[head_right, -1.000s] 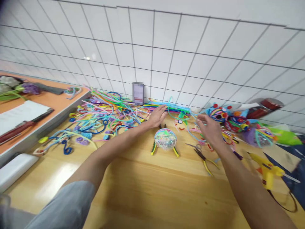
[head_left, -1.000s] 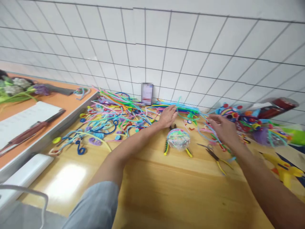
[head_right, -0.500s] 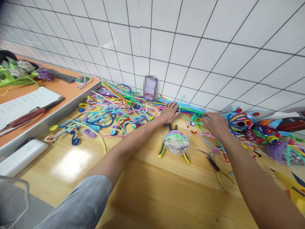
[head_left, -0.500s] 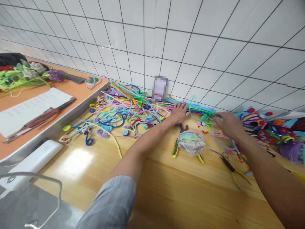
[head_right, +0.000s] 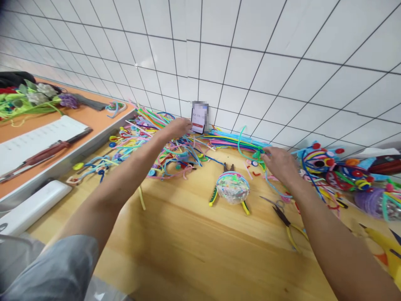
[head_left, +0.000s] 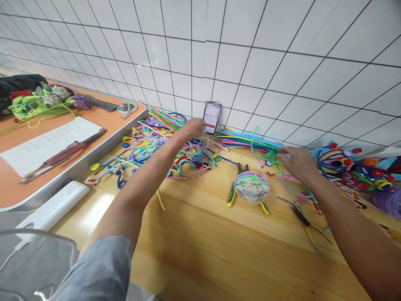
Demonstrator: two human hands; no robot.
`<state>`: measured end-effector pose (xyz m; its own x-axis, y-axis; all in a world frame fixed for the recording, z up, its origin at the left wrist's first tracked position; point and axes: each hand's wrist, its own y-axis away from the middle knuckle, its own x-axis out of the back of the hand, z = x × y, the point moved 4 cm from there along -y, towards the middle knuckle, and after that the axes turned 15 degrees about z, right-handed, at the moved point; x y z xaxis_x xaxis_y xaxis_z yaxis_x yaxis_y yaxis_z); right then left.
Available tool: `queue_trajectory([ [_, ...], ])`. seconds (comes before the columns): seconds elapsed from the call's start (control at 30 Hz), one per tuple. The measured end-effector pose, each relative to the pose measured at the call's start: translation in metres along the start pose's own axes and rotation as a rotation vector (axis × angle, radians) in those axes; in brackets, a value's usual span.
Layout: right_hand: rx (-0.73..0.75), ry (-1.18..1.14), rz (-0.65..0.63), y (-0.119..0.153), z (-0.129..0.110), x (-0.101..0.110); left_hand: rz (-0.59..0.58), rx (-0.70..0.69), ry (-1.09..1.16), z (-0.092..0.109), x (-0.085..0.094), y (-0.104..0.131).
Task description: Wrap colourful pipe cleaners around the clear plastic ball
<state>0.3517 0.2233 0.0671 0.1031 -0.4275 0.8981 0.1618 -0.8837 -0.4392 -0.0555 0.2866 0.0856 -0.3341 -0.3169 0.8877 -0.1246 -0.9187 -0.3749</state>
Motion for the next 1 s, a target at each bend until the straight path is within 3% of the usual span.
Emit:
queue_trajectory([
  [0.1, 0.05, -0.041, 0.019, -0.001, -0.011, -0.003, -0.057, 0.069, -0.113, -0.044, 0.012, 0.02],
  [0.23, 0.095, -0.083, 0.034, -0.006, -0.027, -0.014, -0.067, 0.127, -0.189, -0.061, 0.017, 0.038],
  [0.3, 0.111, -0.107, 0.04, -0.009, -0.034, -0.022, -0.035, 0.132, -0.204, -0.053, 0.017, 0.039],
  [0.4, 0.178, -0.168, 0.068, -0.017, -0.047, -0.03, 0.023, 0.073, -0.173, -0.022, 0.009, 0.034],
  [0.53, 0.305, -0.233, 0.095, -0.03, -0.064, -0.037, -0.016, -0.066, -0.063, 0.035, -0.025, 0.027],
  [0.63, 0.339, -0.248, 0.086, -0.041, -0.075, -0.045, -0.067, -0.102, -0.055, 0.061, -0.052, 0.023],
  [0.77, 0.361, -0.262, 0.078, -0.052, -0.085, -0.061, -0.066, -0.07, -0.088, 0.065, -0.069, 0.017],
  [1.0, 0.351, -0.258, 0.069, -0.06, -0.087, -0.088, -0.098, -0.036, -0.075, 0.059, -0.076, 0.015],
])
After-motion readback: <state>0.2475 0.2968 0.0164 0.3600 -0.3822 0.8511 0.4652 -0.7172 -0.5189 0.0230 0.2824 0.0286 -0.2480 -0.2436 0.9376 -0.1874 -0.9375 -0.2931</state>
